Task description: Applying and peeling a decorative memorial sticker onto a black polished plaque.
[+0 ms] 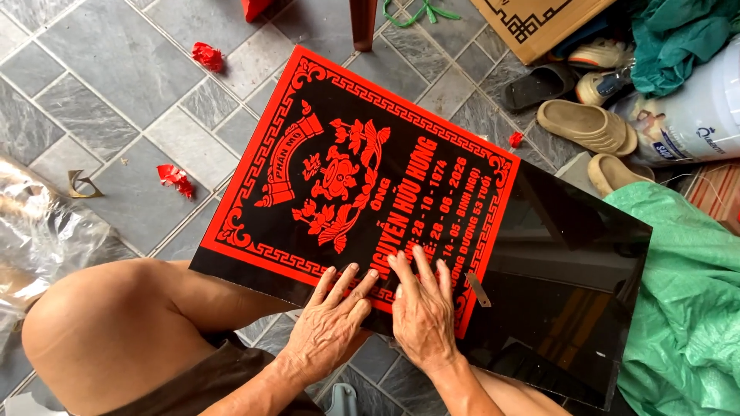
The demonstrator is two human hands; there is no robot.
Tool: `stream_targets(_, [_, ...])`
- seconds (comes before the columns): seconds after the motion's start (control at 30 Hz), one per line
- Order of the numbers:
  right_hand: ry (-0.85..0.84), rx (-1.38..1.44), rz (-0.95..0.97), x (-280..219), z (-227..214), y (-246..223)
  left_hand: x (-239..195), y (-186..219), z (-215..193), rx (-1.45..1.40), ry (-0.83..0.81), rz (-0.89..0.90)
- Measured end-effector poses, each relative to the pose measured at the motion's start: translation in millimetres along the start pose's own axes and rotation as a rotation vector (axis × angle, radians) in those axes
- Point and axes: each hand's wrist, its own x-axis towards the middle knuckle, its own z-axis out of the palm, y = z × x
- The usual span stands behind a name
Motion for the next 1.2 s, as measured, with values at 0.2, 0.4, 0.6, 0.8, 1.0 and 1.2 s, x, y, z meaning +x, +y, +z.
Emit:
stream_targets(0.2, [-0.044,-0.070,-0.097,15,2,3,2,2,-2,-0.033,0.001,-0.011])
stream_targets(0.4, [-0.051,-0.042,-0.051,7,-8,4,-2,0,1,-0.063,0.061,0.002])
stream_targets(0.6, [-0.082,-0.016,-0.111,13,3,-7,-5,-3,2,-0.062,0.084,0.011])
stream_targets(0.8, [-0.107,-0.162,-0.238,6,-9,7,-6,-5,7,0.038,0.090,0.007])
stream_targets(1.0, [-0.120,-0.180,-0.164,1,-16,13,-6,-4,3,-0.039,0.093,0.015])
stream_targets(1.2, [-0.050,-0.175,-0.086,-9,-13,5,-5,-4,5,-0.072,0.118,0.017])
